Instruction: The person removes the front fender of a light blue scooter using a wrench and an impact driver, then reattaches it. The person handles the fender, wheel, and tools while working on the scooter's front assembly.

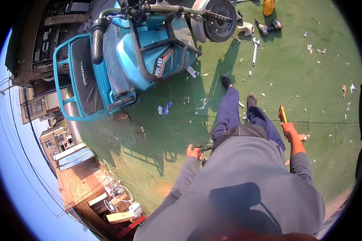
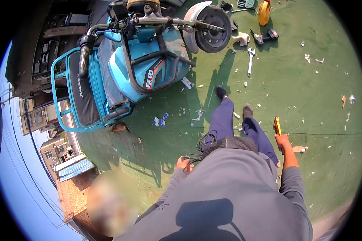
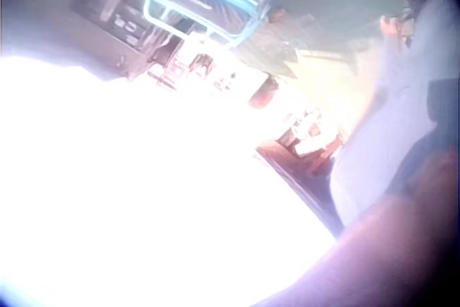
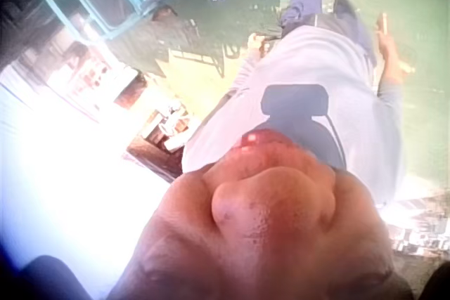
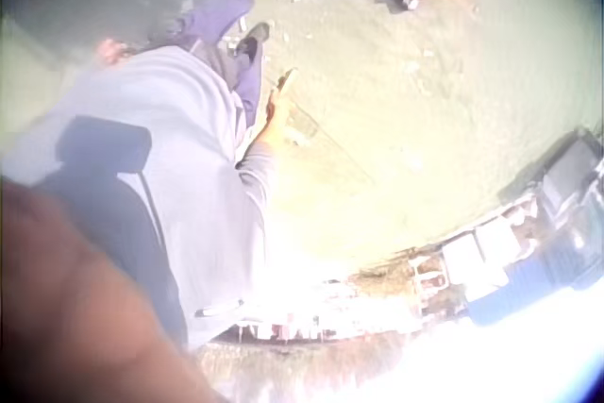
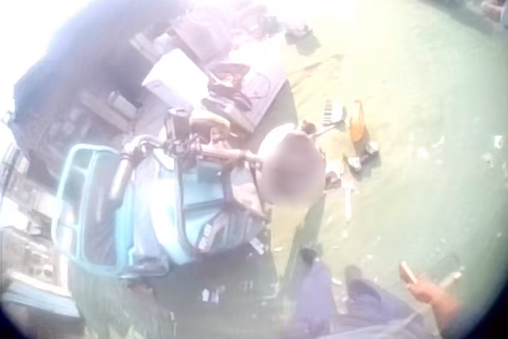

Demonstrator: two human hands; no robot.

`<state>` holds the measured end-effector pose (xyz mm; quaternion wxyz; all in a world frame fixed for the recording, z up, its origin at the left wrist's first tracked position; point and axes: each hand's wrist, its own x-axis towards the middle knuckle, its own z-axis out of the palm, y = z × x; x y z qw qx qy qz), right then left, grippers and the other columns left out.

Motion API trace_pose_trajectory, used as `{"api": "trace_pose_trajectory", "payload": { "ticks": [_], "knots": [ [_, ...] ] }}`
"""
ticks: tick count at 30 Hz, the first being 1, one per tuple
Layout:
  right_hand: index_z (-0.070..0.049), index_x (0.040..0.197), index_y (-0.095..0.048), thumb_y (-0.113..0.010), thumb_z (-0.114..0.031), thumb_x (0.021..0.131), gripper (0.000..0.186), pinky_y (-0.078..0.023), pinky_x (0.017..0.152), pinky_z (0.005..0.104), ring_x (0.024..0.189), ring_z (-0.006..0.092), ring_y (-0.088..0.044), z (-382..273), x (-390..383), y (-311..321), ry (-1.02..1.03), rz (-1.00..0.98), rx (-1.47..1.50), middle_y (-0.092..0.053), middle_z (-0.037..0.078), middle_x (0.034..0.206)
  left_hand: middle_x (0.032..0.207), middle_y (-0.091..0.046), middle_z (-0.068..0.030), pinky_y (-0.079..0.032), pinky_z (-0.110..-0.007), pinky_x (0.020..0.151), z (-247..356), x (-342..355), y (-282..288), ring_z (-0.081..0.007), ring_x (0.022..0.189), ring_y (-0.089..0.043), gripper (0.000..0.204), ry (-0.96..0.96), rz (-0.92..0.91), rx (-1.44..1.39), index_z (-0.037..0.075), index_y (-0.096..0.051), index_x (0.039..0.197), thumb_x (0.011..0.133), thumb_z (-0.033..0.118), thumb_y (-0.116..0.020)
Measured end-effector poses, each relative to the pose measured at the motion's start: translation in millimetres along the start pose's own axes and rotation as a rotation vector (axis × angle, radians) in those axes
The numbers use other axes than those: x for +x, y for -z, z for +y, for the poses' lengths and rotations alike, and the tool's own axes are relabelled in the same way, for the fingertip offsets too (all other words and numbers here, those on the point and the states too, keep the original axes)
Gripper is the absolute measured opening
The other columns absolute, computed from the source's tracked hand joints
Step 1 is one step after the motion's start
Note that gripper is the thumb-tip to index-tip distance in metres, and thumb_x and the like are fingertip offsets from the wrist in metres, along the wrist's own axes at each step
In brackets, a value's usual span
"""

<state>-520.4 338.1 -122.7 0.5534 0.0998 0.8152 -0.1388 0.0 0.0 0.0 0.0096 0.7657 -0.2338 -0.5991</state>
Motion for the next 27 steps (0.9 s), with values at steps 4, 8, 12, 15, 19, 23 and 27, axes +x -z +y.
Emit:
{"api": "trace_pose_trajectory", "payload": {
  "ticks": [4,8,12,15,19,23,27],
  "knots": [
    [-0.004,0.078,-0.054,-0.062,-0.038,0.100,0.041,-0.030,0.038,0.0379,0.039,0.0183,-0.044,2.3,30.1,-30.6,-0.122,-0.074,0.224,-0.046,0.003,0.053,0.107,-0.069,-0.0127,-0.053,-0.037,0.050,117.0,-48.5,7.8,-0.0229,0.066,-0.068,0.087,-0.233,0.350,0.315,0.020,-0.021,0.162,0.093,0.020,-0.074],
    [-0.011,0.078,-0.049,-0.063,-0.041,0.100,0.039,-0.031,0.035,0.0316,0.039,0.0126,-0.039,-1.8,87.1,-72.8,-0.313,-0.209,0.722,-0.042,-0.002,0.054,0.115,-0.060,-0.0116,-0.052,-0.034,0.058,245.2,-30.4,51.9,-0.0168,0.074,-0.060,0.087,-0.792,0.699,0.790,0.017,-0.030,0.161,0.089,0.018,-0.077],
    [-0.013,0.085,-0.044,-0.062,-0.035,0.104,0.034,-0.035,0.037,0.0199,0.043,0.0063,-0.037,-55.4,121.3,-123.8,-0.547,-0.362,1.949,-0.038,-0.007,0.057,0.133,-0.055,-0.0261,-0.043,-0.044,0.102,394.0,-57.4,-44.5,-0.0385,0.119,-0.053,0.080,-1.356,0.992,1.280,0.001,-0.039,0.155,0.087,0.019,-0.076],
    [-0.014,0.085,-0.047,-0.061,-0.036,0.105,0.032,-0.037,0.039,0.0214,0.044,0.0063,-0.039,-85.1,144.8,-200.9,-0.460,-0.321,1.974,-0.039,-0.008,0.058,0.148,-0.047,-0.0250,-0.031,-0.052,0.115,472.1,-45.5,-98.9,-0.0427,0.136,-0.043,0.077,-1.612,1.091,1.473,0.003,-0.038,0.156,0.089,0.019,-0.071],
    [-0.010,0.097,-0.056,-0.058,-0.032,0.107,0.024,-0.038,0.041,0.0212,0.047,0.0060,-0.041,-127.3,140.4,-235.4,-0.410,-0.464,2.053,-0.041,-0.007,0.062,0.151,-0.045,-0.0247,-0.031,-0.050,0.116,510.6,0.2,-126.6,-0.0423,0.138,-0.042,0.076,-1.594,1.113,1.608,0.008,-0.037,0.158,0.091,0.025,-0.070],
    [-0.009,0.101,-0.058,-0.061,-0.037,0.105,0.028,-0.039,0.042,0.0199,0.049,0.0037,-0.043,-147.1,147.9,-269.4,-0.583,-0.732,1.982,-0.043,-0.008,0.063,0.142,-0.052,-0.0203,-0.031,-0.048,0.115,511.4,23.1,-127.5,-0.0384,0.131,-0.046,0.076,-1.636,1.048,1.493,0.005,-0.037,0.158,0.090,0.012,-0.070],
    [-0.015,0.093,-0.057,-0.067,-0.046,0.100,0.033,-0.038,0.041,0.0195,0.047,0.0029,-0.045,-156.2,154.1,-295.8,-0.552,-0.737,1.597,-0.045,-0.011,0.061,0.147,-0.047,-0.0201,-0.034,-0.044,0.115,511.6,22.4,-128.2,-0.0347,0.132,-0.048,0.072,-1.603,1.001,1.468,0.006,-0.036,0.159,0.092,0.007,-0.063]
  ]
}}
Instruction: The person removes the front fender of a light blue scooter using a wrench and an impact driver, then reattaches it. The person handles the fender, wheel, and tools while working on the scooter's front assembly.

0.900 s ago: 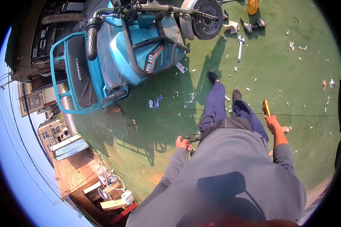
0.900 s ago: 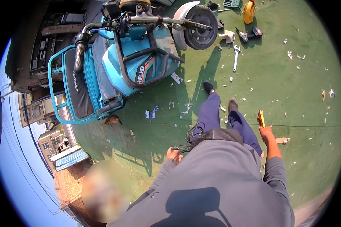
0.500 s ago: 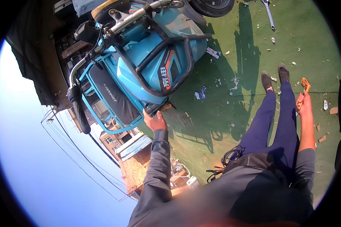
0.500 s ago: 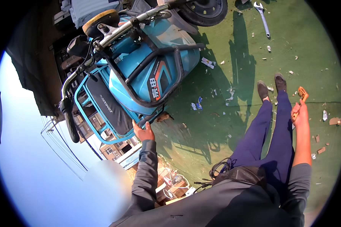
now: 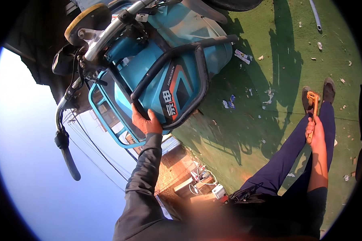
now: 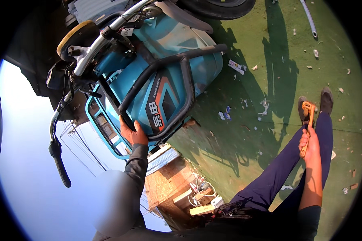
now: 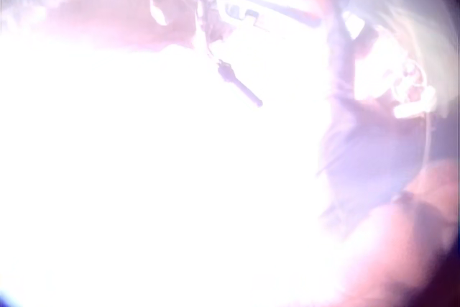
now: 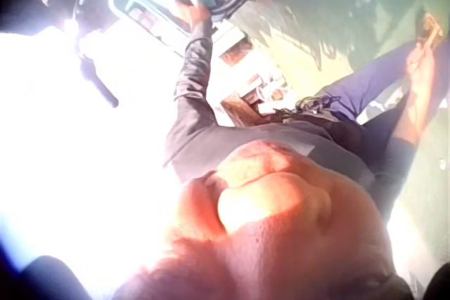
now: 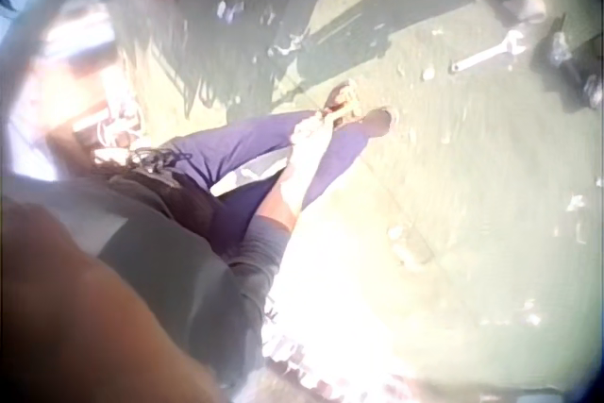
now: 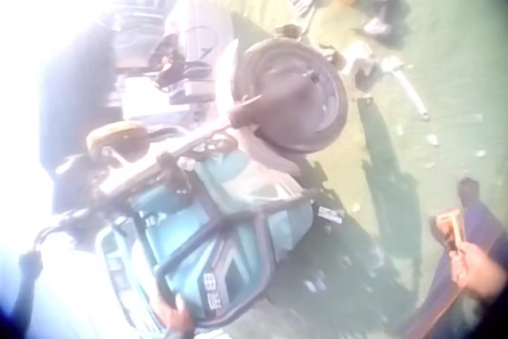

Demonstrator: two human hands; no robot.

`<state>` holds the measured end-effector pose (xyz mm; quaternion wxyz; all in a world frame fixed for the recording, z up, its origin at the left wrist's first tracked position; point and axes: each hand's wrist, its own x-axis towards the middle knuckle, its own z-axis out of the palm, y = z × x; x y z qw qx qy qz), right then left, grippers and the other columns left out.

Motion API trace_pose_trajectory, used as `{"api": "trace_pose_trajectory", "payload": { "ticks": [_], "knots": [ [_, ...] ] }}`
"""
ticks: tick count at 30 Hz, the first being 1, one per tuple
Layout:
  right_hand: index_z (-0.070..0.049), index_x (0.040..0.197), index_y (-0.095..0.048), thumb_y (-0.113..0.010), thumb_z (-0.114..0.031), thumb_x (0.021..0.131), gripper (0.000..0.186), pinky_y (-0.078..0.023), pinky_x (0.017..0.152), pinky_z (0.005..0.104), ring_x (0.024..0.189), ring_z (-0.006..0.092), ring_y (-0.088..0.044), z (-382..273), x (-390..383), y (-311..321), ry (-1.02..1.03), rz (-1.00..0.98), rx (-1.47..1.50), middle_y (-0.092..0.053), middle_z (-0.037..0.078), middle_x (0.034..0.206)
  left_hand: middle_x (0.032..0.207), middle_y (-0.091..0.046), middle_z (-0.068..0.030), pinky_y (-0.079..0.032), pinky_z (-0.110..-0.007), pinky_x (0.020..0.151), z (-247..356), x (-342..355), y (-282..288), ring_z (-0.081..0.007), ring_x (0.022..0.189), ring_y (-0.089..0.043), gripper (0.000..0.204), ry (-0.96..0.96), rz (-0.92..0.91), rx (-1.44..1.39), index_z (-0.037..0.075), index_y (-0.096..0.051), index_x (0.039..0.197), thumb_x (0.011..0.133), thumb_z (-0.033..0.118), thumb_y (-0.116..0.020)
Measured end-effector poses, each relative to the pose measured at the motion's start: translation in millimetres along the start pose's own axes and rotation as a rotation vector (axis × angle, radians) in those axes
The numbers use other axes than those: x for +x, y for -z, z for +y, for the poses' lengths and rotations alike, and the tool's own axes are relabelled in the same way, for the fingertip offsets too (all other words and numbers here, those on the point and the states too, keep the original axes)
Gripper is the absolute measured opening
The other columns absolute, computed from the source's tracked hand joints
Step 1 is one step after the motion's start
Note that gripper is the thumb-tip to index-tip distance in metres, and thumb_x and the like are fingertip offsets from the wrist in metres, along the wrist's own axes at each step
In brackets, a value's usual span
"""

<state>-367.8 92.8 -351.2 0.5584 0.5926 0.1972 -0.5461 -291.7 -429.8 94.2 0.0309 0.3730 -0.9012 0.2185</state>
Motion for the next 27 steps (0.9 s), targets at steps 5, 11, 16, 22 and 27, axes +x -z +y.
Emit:
{"api": "trace_pose_trajectory", "payload": {
  "ticks": [5,11,16,22,27],
  "knots": [
    [-0.018,0.085,-0.049,-0.068,-0.047,0.099,0.037,-0.035,0.040,0.0208,0.045,0.0031,-0.041,8.7,30.4,3.4,0.035,0.160,-0.298,-0.042,-0.010,0.061,0.152,-0.044,-0.0204,-0.034,-0.043,0.117,3.8,-2.2,-2.6,-0.0335,0.134,-0.048,0.074,0.020,-0.018,-0.070,0.005,-0.032,0.161,0.092,0.003,-0.059],
    [-0.017,0.087,-0.050,-0.066,-0.044,0.101,0.034,-0.033,0.042,0.0205,0.048,0.0021,-0.038,-3.1,36.3,1.4,0.144,0.188,-0.209,-0.039,-0.009,0.063,0.147,-0.045,-0.0188,-0.032,-0.043,0.117,1.5,-2.9,-1.7,-0.0329,0.133,-0.046,0.074,0.005,-0.017,-0.060,0.005,-0.033,0.160,0.091,0.005,-0.058],
    [-0.015,0.094,-0.053,-0.061,-0.041,0.104,0.029,-0.031,0.042,0.0210,0.050,0.0028,-0.038,-15.3,25.0,-8.3,0.351,0.253,-0.298,-0.039,-0.009,0.064,0.143,-0.048,-0.0189,-0.033,-0.043,0.116,-3.4,-3.3,-3.8,-0.0332,0.130,-0.046,0.075,-0.037,0.001,-0.125,0.002,-0.034,0.160,0.089,0.007,-0.058],
    [-0.015,0.095,-0.052,-0.063,-0.040,0.103,0.028,-0.032,0.043,0.0207,0.050,0.0035,-0.039,-27.8,24.4,-4.3,0.434,0.225,-0.273,-0.039,-0.008,0.064,0.145,-0.047,-0.0192,-0.031,-0.043,0.117,-2.4,-2.3,-2.9,-0.0328,0.133,-0.044,0.075,-0.043,-0.014,-0.045,0.003,-0.033,0.160,0.089,0.007,-0.056],
    [-0.014,0.097,-0.054,-0.067,-0.041,0.101,0.030,-0.034,0.043,0.0198,0.049,0.0023,-0.043,-29.9,16.6,-7.9,0.340,0.194,-0.174,-0.044,-0.009,0.062,0.151,-0.042,-0.0176,-0.030,-0.042,0.118,-7.8,-4.0,-3.8,-0.0313,0.137,-0.045,0.070,-0.037,-0.027,-0.082,0.009,-0.033,0.161,0.095,0.010,-0.056]
  ]
}}
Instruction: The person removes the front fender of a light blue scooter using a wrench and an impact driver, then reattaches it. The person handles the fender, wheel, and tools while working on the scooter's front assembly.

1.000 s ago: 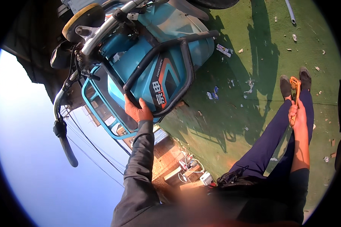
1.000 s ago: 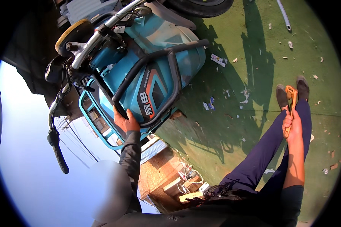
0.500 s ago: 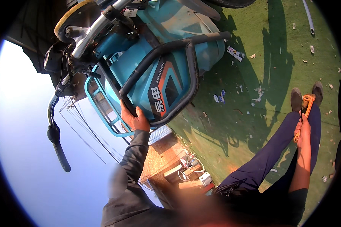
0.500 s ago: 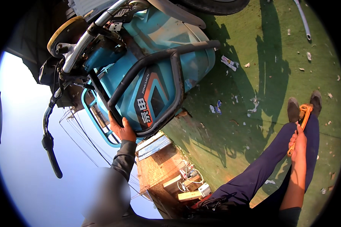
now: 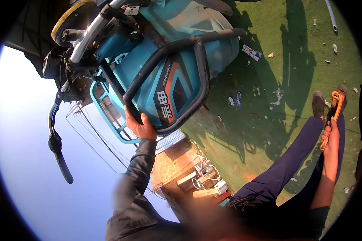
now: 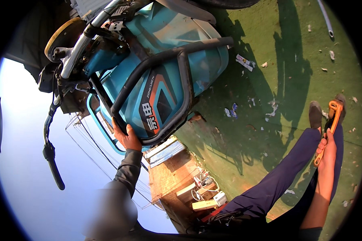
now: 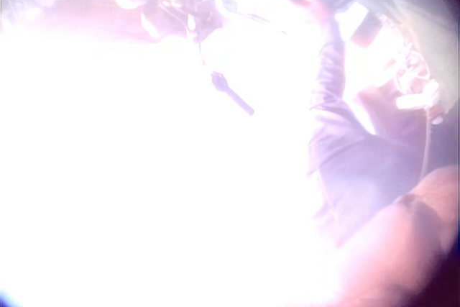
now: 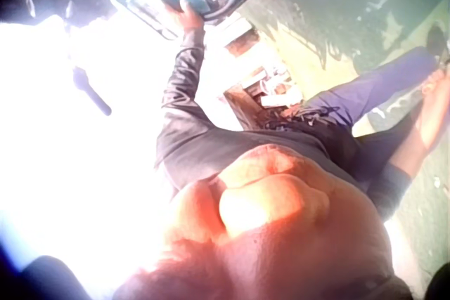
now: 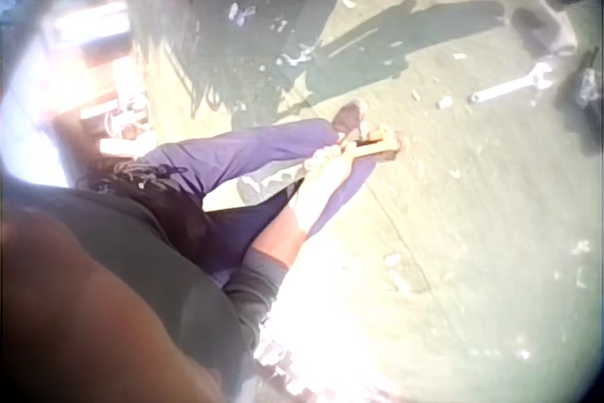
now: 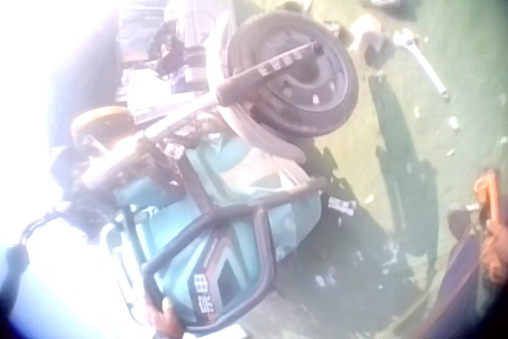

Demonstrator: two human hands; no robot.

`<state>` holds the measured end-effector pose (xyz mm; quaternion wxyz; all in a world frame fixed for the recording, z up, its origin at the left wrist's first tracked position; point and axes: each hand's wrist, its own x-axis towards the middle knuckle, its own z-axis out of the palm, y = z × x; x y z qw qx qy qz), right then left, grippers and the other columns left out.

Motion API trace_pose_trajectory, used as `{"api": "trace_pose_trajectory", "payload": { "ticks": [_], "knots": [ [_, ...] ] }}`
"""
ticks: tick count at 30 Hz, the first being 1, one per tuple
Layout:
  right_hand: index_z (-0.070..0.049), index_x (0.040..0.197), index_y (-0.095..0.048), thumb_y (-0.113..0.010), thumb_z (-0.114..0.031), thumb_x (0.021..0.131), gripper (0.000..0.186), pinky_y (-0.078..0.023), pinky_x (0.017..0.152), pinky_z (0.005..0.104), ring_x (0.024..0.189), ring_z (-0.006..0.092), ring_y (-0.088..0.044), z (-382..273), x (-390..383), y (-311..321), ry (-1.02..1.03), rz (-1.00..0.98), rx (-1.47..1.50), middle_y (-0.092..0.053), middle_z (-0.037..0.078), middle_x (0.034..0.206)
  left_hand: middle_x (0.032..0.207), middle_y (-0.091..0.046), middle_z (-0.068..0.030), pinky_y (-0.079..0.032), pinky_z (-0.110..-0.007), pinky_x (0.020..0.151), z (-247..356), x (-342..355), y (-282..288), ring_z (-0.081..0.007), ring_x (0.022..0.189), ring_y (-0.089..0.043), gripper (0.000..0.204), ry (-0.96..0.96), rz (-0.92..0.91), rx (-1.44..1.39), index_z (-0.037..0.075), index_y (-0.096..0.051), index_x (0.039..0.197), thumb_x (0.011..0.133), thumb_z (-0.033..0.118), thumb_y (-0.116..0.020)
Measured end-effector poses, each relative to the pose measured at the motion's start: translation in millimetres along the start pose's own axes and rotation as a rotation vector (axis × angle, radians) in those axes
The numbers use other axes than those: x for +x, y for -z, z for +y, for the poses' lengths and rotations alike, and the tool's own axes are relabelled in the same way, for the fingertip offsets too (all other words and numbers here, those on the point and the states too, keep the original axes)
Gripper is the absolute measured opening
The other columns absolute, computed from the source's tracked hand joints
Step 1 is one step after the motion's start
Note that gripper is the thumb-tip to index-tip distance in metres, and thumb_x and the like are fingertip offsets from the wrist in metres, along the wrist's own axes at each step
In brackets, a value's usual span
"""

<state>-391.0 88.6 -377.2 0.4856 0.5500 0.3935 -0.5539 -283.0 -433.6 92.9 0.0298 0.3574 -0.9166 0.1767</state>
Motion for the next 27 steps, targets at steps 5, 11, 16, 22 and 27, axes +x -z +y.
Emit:
{"api": "trace_pose_trajectory", "payload": {
  "ticks": [5,11,16,22,27],
  "knots": [
    [-0.014,0.097,-0.055,-0.070,-0.044,0.097,0.034,-0.035,0.040,0.0187,0.046,0.0020,-0.044,4.9,-0.8,-2.2,-0.138,-0.001,-0.015,-0.045,-0.010,0.061,0.151,-0.043,-0.0165,-0.030,-0.042,0.118,4.9,-0.8,2.0,-0.0303,0.137,-0.044,0.069,0.012,-0.020,-0.011,0.010,-0.034,0.161,0.095,0.011,-0.055],
    [-0.015,0.097,-0.055,-0.070,-0.044,0.097,0.033,-0.035,0.040,0.0186,0.046,0.0015,-0.042,14.6,4.3,-5.9,-0.176,0.005,-0.046,-0.045,-0.010,0.061,0.145,-0.045,-0.0168,-0.032,-0.042,0.118,8.9,0.4,0.6,-0.0312,0.134,-0.044,0.074,-0.004,-0.001,-0.084,0.006,-0.034,0.160,0.088,0.004,-0.053],
    [-0.016,0.096,-0.055,-0.068,-0.042,0.099,0.030,-0.033,0.040,0.0185,0.047,0.0010,-0.041,15.2,7.9,-7.0,-0.094,-0.023,-0.040,-0.044,-0.010,0.061,0.147,-0.043,-0.0170,-0.032,-0.042,0.118,9.8,1.1,2.5,-0.0306,0.136,-0.045,0.073,-0.013,-0.008,-0.044,0.005,-0.034,0.160,0.090,0.004,-0.052],
    [-0.016,0.095,-0.054,-0.066,-0.040,0.101,0.027,-0.032,0.041,0.0191,0.049,0.0010,-0.041,17.1,9.3,-11.8,0.010,-0.034,-0.067,-0.042,-0.010,0.062,0.148,-0.043,-0.0171,-0.032,-0.042,0.119,9.8,2.3,0.6,-0.0303,0.138,-0.044,0.071,0.003,-0.007,-0.110,0.005,-0.034,0.160,0.091,0.004,-0.051],
    [-0.016,0.095,-0.054,-0.066,-0.039,0.101,0.028,-0.033,0.042,0.0194,0.049,0.0013,-0.041,16.2,10.1,-10.0,0.006,-0.038,-0.067,-0.042,-0.010,0.062,0.147,-0.044,-0.0169,-0.032,-0.041,0.118,10.2,3.1,2.6,-0.0303,0.137,-0.045,0.071,-0.006,-0.003,-0.079,0.004,-0.035,0.160,0.090,0.004,-0.051]
  ]
}}
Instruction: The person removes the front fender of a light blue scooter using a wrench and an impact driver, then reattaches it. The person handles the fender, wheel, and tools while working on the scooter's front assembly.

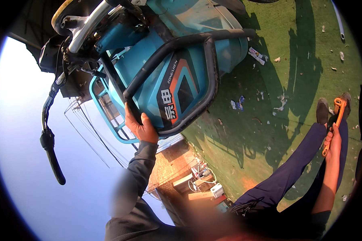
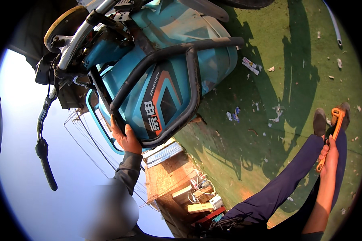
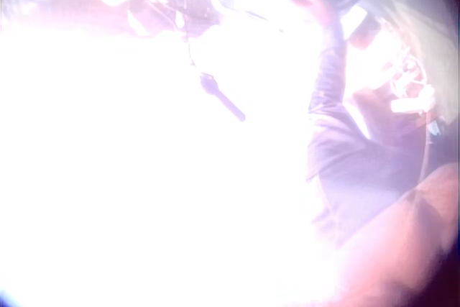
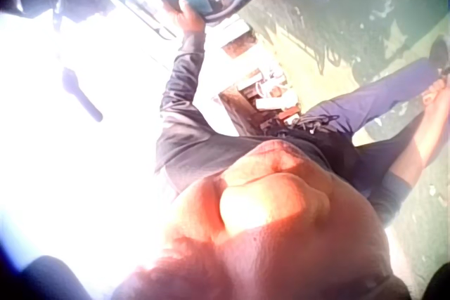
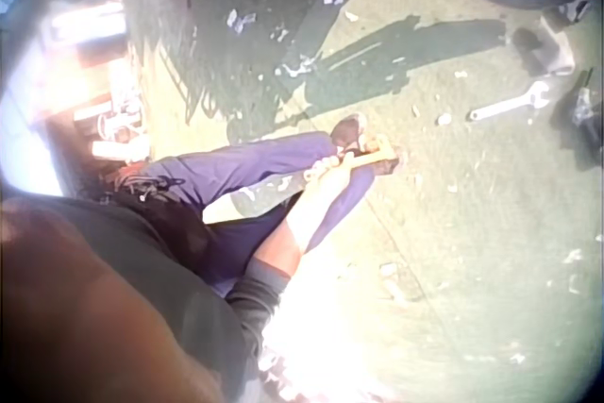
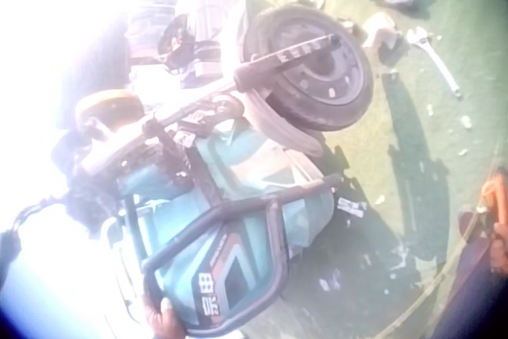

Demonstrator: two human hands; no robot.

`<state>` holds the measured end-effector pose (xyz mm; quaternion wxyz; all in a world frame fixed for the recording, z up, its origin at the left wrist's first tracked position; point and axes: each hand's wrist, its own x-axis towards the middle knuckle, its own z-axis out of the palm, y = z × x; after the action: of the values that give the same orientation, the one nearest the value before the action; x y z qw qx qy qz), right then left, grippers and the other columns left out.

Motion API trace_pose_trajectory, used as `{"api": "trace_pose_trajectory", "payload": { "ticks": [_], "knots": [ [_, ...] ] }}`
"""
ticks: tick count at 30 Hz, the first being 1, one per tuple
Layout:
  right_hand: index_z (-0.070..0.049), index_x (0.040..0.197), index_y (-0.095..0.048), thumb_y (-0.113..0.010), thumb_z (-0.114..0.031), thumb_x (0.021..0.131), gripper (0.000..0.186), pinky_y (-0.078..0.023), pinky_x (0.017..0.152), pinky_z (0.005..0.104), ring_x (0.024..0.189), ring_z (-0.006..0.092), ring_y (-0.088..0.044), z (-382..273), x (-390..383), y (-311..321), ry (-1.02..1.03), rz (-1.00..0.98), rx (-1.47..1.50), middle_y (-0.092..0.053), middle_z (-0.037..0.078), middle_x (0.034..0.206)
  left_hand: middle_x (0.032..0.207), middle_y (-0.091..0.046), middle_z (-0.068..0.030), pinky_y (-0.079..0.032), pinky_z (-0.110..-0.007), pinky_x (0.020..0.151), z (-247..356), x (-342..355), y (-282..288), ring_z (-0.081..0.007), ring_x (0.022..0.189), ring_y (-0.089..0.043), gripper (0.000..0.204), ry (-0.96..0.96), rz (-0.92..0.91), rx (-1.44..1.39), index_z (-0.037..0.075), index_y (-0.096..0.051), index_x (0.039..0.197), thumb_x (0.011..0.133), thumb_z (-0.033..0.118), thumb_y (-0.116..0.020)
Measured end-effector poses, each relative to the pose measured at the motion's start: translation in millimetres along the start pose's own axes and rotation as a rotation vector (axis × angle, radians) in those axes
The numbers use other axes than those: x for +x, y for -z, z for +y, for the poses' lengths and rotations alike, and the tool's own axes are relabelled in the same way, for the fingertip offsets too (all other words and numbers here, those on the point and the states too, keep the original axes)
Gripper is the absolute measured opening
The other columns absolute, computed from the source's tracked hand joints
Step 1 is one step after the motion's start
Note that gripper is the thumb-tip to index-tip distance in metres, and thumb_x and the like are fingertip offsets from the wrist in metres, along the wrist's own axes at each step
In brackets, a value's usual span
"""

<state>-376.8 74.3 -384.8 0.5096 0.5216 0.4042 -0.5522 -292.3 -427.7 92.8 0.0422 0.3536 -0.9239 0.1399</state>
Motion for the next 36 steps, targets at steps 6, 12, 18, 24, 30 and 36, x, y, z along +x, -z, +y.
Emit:
{"api": "trace_pose_trajectory", "payload": {
  "ticks": [6,12,18,24,30,36],
  "knots": [
    [-0.017,0.093,-0.053,-0.066,-0.041,0.101,0.029,-0.034,0.041,0.0194,0.047,0.0019,-0.041,2.6,-0.1,8.2,-0.097,0.055,-0.013,-0.042,-0.010,0.061,0.141,-0.049,-0.0172,-0.037,-0.041,0.112,-4.1,-10.9,-1.2,-0.0306,0.126,-0.049,0.071,-0.056,0.036,0.029,0.004,-0.040,0.157,0.087,0.005,-0.054],
    [-0.019,0.091,-0.054,-0.062,-0.044,0.103,0.029,-0.031,0.040,0.0207,0.046,0.0028,-0.040,17.4,9.0,22.2,-0.094,0.014,-0.188,-0.042,-0.010,0.061,0.141,-0.053,-0.0190,-0.032,-0.047,0.114,0.3,-3.8,-1.0,-0.0361,0.128,-0.047,0.073,-0.022,0.055,0.066,0.004,-0.043,0.154,0.082,0.010,-0.058],
    [-0.015,0.097,-0.059,-0.063,-0.046,0.102,0.031,-0.034,0.041,0.0182,0.048,0.0025,-0.041,7.9,-5.5,26.3,-0.225,-0.026,0.087,-0.043,-0.010,0.061,0.141,-0.050,-0.0216,-0.029,-0.049,0.116,3.0,3.1,5.5,-0.0395,0.133,-0.043,0.077,-0.031,0.065,0.101,0.005,-0.044,0.154,0.079,0.010,-0.063],
    [-0.015,0.098,-0.058,-0.066,-0.048,0.099,0.035,-0.036,0.040,0.0193,0.045,0.0031,-0.041,6.9,-37.3,47.9,-0.254,0.001,0.095,-0.046,-0.011,0.062,0.144,-0.047,-0.0247,-0.027,-0.052,0.116,0.0,0.5,5.1,-0.0421,0.135,-0.041,0.078,-0.008,0.068,0.078,0.007,-0.045,0.154,0.078,0.012,-0.064],
    [-0.015,0.093,-0.056,-0.066,-0.048,0.099,0.035,-0.036,0.039,0.0194,0.044,0.0034,-0.041,-1.8,-54.2,59.2,-0.276,0.047,0.124,-0.044,-0.010,0.059,0.146,-0.046,-0.0254,-0.026,-0.053,0.117,1.1,-3.1,4.7,-0.0431,0.137,-0.040,0.077,0.027,0.069,0.080,0.007,-0.046,0.153,0.079,0.013,-0.065],
    [-0.015,0.093,-0.058,-0.067,-0.048,0.098,0.035,-0.037,0.038,0.0182,0.044,0.0033,-0.042,-12.7,-65.5,56.5,-0.207,0.074,0.099,-0.043,-0.010,0.059,0.143,-0.050,-0.0248,-0.028,-0.051,0.118,6.5,2.3,6.1,-0.0405,0.136,-0.042,0.075,0.021,0.087,0.097,0.005,-0.047,0.152,0.079,0.012,-0.061]
  ]
}}
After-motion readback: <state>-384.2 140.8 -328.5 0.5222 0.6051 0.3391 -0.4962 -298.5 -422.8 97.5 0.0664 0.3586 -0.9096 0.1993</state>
